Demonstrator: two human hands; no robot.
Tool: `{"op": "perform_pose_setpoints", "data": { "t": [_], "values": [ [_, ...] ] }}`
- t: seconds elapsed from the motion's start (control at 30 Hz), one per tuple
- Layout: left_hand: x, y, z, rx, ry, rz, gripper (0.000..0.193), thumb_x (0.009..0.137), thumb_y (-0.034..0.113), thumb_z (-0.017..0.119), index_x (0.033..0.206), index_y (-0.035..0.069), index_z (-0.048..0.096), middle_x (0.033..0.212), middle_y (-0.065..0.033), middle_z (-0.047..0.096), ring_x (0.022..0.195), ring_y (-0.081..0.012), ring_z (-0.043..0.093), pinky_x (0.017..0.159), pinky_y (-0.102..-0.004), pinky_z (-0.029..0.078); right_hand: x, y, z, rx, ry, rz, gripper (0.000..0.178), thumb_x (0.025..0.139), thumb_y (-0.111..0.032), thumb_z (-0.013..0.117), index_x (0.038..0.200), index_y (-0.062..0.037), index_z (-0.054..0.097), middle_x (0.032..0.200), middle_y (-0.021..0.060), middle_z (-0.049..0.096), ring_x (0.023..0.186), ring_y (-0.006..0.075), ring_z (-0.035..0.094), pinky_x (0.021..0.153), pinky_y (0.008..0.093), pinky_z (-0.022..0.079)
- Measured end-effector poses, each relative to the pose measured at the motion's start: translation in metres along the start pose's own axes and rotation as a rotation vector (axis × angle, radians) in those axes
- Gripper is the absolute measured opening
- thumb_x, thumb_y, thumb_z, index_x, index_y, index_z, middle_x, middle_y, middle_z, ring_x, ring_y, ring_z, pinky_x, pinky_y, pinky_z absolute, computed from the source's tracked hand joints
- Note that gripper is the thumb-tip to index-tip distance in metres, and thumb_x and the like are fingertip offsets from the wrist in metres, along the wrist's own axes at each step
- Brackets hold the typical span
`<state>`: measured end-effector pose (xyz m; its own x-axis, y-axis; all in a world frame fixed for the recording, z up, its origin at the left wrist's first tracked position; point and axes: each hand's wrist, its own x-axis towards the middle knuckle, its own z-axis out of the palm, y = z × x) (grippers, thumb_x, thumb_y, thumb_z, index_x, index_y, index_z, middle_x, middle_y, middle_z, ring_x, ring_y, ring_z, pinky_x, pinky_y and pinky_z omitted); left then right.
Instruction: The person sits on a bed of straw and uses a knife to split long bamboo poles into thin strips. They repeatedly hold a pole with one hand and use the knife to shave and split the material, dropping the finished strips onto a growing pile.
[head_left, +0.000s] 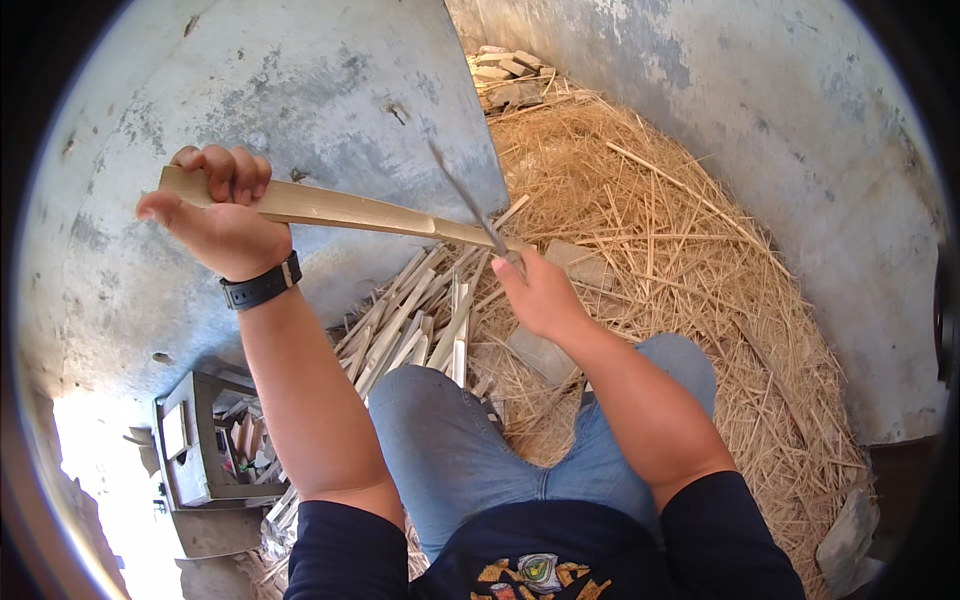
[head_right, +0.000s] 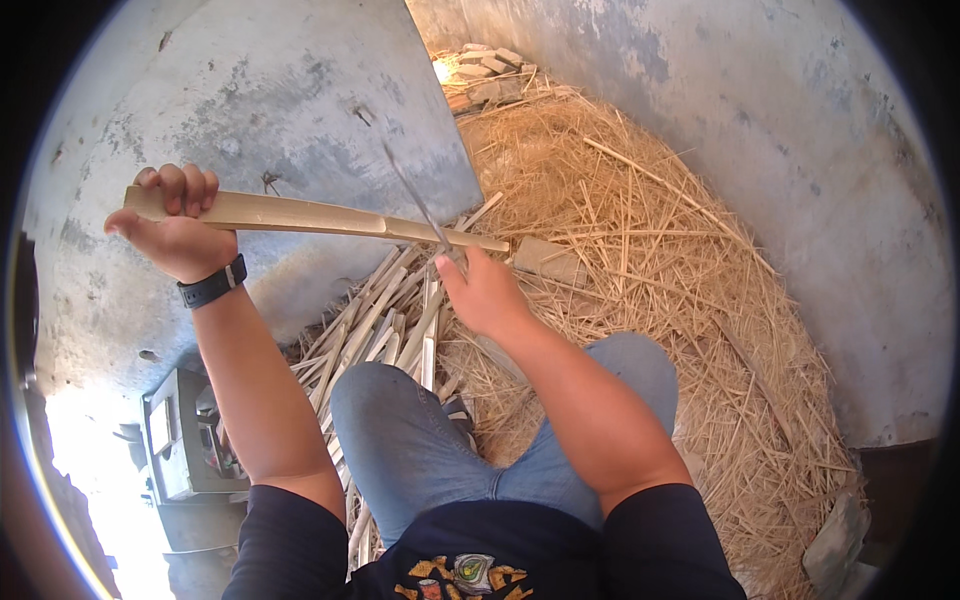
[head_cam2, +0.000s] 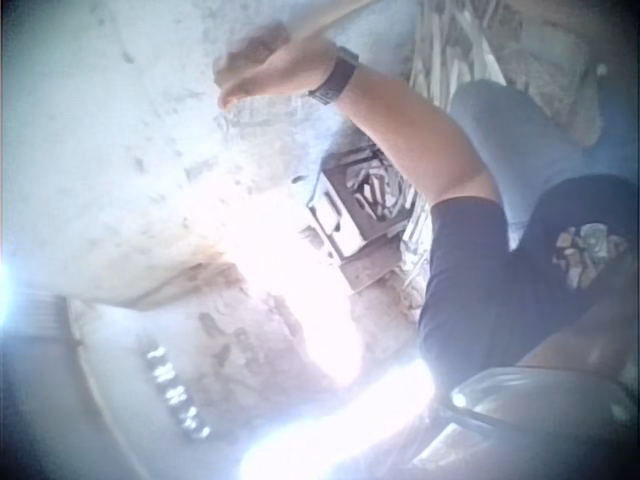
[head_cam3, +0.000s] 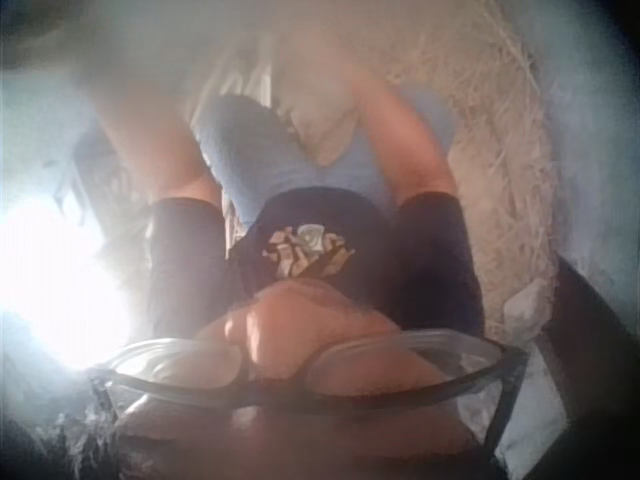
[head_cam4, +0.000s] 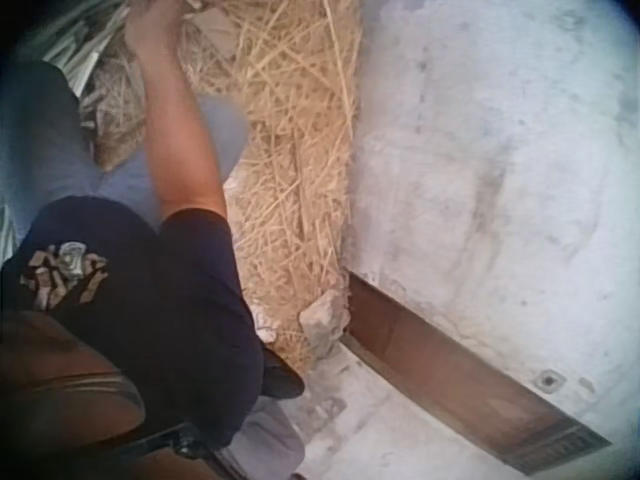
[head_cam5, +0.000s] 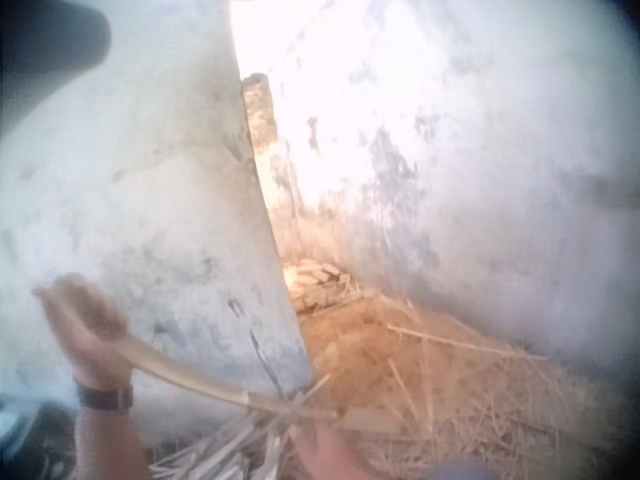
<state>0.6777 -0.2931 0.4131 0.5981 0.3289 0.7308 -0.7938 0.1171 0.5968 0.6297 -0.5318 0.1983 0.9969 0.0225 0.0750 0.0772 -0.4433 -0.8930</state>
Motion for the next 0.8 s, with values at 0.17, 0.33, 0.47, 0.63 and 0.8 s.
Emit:
{"op": "perform_pose_setpoints", "data": {
  "t": [0.17, 0.33, 0.47, 0.63, 0.8],
  "values": [
    [0.002, -0.006, -0.023, -0.219, -0.204, -0.025, 0.075, 0.077, 0.089, 0.05, 0.091, 0.017, 0.06, 0.065, 0.0048, 0.037, 0.056, -0.0098, 0.034, 0.057, -0.0265, 0.03, -0.015, -0.023, 0.01, 0.171, -0.068, -0.084, 0.048, 0.101, -0.043, 0.052, 0.106, 0.0047, 0.056, 0.073, 0.0254, 0.065, 0.078, 0.0424, 0.068, 0.072, 0.0513, 0.05],
    [0.006, -0.01, -0.06, -0.253, -0.176, -0.037, 0.069, 0.081, 0.085, 0.052, 0.091, 0.017, 0.062, 0.065, 0.0049, 0.038, 0.056, -0.0104, 0.035, 0.057, -0.0264, 0.03, -0.003, -0.017, 0.036, 0.028, -0.146, -0.182, 0.047, 0.1, -0.043, 0.054, 0.103, 0.0042, 0.055, 0.07, 0.0249, 0.064, 0.072, 0.0427, 0.066, 0.066, 0.0506, 0.05],
    [-0.004, -0.005, -0.061, -0.273, -0.199, -0.048, 0.068, 0.081, 0.084, 0.053, 0.092, 0.017, 0.061, 0.066, 0.0046, 0.038, 0.057, -0.0101, 0.035, 0.056, -0.027, 0.03, -0.012, -0.026, 0.03, 0.131, -0.079, -0.229, 0.045, 0.099, -0.041, 0.055, 0.101, 0.0033, 0.054, 0.071, 0.0245, 0.064, 0.071, 0.0438, 0.065, 0.064, 0.0508, 0.049],
    [-0.007, -0.001, -0.051, -0.319, -0.339, -0.027, 0.067, 0.081, 0.082, 0.056, 0.094, 0.016, 0.061, 0.068, 0.0041, 0.038, 0.058, -0.0108, 0.035, 0.059, -0.0271, 0.029, -0.013, -0.044, 0.025, 0.124, -0.13, -0.205, 0.047, 0.099, -0.043, 0.056, 0.108, 0.0031, 0.056, 0.069, 0.0214, 0.064, 0.068, 0.0386, 0.066, 0.063, 0.0476, 0.049],
    [-0.007, -0.001, -0.07, -0.347, -0.313, -0.049, 0.061, 0.083, 0.076, 0.059, 0.095, 0.016, 0.061, 0.068, 0.0037, 0.038, 0.058, -0.0111, 0.035, 0.059, -0.0274, 0.029, 0.0, 0.002, 0.034, -0.091, -0.115, -0.089, 0.045, 0.1, -0.043, 0.053, 0.105, 0.0021, 0.053, 0.074, 0.0222, 0.067, 0.072, 0.0435, 0.068, 0.067, 0.0515, 0.052]
  ]
}}
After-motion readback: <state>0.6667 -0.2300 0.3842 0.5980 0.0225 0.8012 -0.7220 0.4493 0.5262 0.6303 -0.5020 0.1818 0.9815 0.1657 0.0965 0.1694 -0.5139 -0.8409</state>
